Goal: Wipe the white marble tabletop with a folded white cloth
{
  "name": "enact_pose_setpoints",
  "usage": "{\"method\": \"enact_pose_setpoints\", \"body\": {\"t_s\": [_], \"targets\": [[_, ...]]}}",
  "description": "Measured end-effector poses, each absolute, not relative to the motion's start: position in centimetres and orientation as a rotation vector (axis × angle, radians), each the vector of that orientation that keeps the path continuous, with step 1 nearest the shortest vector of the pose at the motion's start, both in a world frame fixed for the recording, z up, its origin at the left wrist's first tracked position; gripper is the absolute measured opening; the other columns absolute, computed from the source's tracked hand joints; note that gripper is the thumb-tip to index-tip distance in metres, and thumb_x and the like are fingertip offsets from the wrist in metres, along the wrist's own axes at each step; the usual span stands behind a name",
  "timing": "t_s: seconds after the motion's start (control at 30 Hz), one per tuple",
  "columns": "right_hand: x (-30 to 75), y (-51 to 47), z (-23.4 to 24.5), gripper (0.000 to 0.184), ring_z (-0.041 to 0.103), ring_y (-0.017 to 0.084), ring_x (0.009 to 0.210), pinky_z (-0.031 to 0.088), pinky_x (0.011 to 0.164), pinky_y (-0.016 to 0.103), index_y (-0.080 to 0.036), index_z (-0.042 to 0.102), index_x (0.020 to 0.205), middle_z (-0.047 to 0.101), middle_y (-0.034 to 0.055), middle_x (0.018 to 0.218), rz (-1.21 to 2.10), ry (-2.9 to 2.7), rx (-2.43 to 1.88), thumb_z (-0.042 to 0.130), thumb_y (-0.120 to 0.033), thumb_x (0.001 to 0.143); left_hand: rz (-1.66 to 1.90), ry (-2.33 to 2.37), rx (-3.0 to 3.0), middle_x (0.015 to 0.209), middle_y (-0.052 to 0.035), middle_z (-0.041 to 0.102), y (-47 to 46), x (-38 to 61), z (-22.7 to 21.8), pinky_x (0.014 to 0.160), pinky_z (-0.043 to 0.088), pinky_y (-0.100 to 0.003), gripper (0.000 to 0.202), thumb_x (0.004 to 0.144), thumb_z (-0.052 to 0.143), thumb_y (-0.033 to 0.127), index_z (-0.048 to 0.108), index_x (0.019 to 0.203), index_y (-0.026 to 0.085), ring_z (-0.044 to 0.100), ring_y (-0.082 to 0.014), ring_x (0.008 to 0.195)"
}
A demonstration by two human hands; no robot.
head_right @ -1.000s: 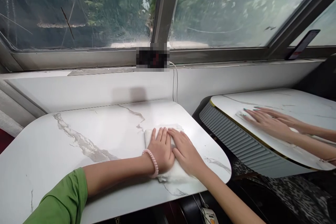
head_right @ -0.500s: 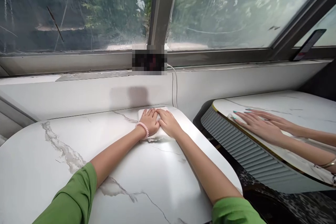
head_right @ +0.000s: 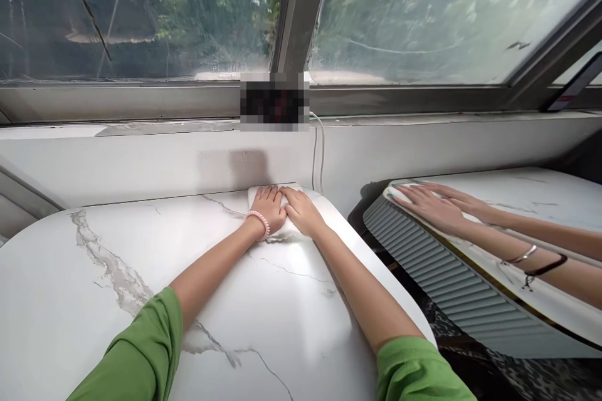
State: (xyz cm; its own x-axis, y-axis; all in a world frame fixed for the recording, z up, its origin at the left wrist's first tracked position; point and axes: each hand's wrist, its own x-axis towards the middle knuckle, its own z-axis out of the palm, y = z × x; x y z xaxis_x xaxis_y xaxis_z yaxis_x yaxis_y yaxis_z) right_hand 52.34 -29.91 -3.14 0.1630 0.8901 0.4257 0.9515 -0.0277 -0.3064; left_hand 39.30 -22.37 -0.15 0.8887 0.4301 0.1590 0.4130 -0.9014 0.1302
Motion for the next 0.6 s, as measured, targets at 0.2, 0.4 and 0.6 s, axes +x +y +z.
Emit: {"method": "enact_pose_setpoints", "body": {"t_s": [0.2, 0.4, 0.6], "targets": [[50.2, -35.6, -3.5, 0.05, 0.04, 0.025, 0.131, 0.029, 0.109, 0.054, -0.021, 0.036, 0.138, 0.047, 0.0099, 0.14, -0.168, -1.803, -1.92, 0.03, -0.025, 0.088, 0.313, 0.602, 2.991, 0.149, -0.0176, 0.029, -27.3, 36.9, -0.4, 0.115, 0.01, -0.046, 0.058, 0.093, 0.028, 0.031, 0.03, 0.141, -0.001, 0.023, -0.0267, 0.139], [46.4, -45.2, -3.0, 0.051, 0.037, 0.025, 0.134, 0.028, 0.111, 0.053, -0.025, 0.026, 0.144, 0.041, 0.0075, 0.145, -0.167, -1.81, -1.917, 0.028, -0.03, 0.093, 0.338, 0.471, 3.021, 0.148, -0.0212, 0.03, -35.5, 33.2, -0.2, 0.114, 0.014, -0.05, 0.06, 0.094, 0.028, 0.033, 0.031, 0.14, -0.004, 0.022, -0.0312, 0.139], [44.6, -53.1, -2.3, 0.052, 0.038, 0.025, 0.133, 0.025, 0.113, 0.05, -0.027, 0.025, 0.145, 0.039, 0.0062, 0.146, -0.104, -1.755, -1.931, 0.031, -0.032, 0.093, 0.358, 0.29, 3.043, 0.147, -0.0225, 0.03, -42.2, 31.9, -0.1, 0.113, 0.015, -0.053, 0.062, 0.093, 0.027, 0.036, 0.033, 0.14, -0.006, 0.022, -0.0349, 0.138]]}}
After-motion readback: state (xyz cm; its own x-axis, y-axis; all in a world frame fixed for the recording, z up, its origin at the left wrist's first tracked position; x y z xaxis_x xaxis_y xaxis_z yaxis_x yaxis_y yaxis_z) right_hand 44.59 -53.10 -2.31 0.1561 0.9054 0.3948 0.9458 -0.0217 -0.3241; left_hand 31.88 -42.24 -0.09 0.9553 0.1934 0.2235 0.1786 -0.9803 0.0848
